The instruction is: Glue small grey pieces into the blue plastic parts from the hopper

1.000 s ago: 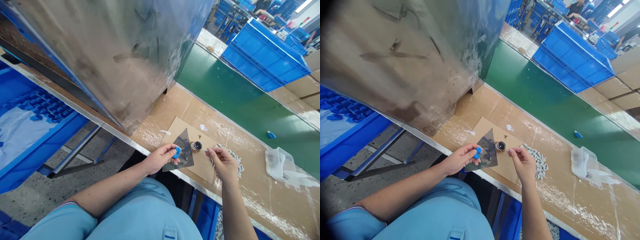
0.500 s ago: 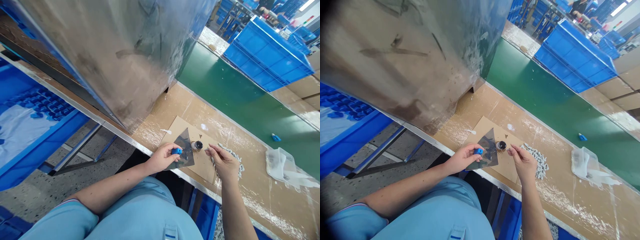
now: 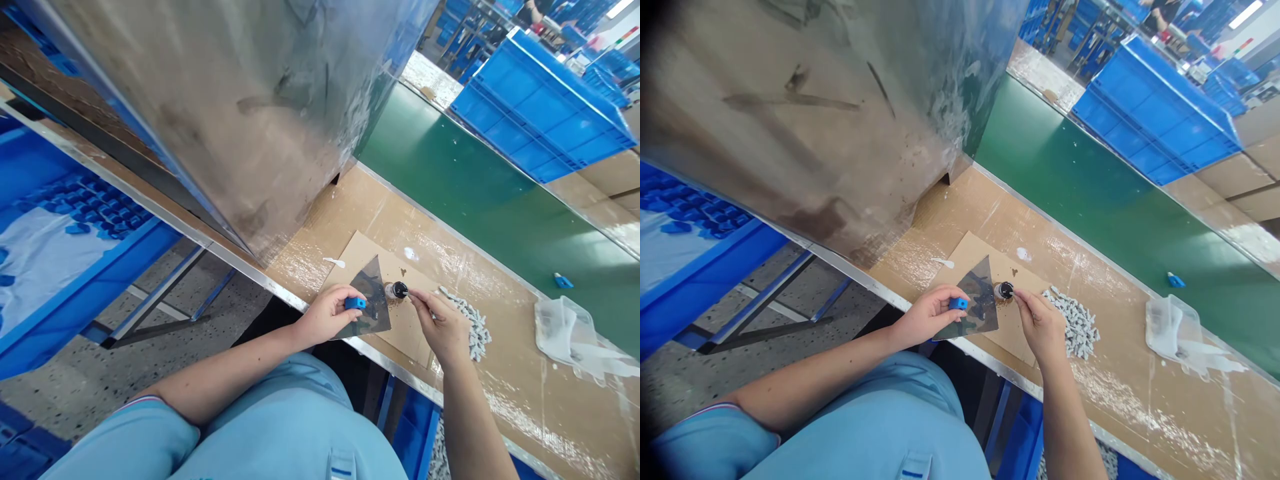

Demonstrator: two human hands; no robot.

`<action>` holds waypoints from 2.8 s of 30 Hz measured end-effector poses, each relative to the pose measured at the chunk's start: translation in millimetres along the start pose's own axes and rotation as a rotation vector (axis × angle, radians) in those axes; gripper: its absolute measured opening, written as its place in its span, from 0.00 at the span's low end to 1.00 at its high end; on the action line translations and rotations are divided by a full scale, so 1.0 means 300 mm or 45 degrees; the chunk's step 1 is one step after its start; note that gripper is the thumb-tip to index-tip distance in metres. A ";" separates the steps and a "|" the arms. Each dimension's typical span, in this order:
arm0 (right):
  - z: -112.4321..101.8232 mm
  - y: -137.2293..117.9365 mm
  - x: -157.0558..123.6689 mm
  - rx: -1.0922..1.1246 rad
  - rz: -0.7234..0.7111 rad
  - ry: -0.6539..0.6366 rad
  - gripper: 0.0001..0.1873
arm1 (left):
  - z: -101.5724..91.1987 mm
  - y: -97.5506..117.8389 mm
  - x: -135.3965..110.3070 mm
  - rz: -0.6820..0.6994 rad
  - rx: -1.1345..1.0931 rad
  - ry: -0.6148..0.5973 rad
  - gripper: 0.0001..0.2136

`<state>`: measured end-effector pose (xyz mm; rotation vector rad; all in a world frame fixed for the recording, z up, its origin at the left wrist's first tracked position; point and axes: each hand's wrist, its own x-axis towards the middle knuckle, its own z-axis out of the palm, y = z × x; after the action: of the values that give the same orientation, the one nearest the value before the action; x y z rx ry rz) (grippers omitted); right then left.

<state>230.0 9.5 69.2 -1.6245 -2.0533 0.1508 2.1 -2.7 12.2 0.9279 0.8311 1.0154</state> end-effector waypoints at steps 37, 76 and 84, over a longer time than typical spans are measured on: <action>0.000 -0.186 -0.090 0.532 0.008 -0.037 0.05 | -0.009 0.007 -0.041 0.406 0.556 -0.266 0.12; 0.024 -0.182 -0.136 0.629 -0.214 -0.118 0.11 | -0.020 0.067 -0.076 0.539 0.979 -0.453 0.12; 0.014 -0.186 -0.157 0.565 0.016 -0.267 0.05 | -0.038 0.090 -0.072 0.239 0.879 -0.599 0.13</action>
<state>186.3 -49.1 72.2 -1.3875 -1.9754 0.7528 -23.4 -13.8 35.6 1.7816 0.7018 0.6131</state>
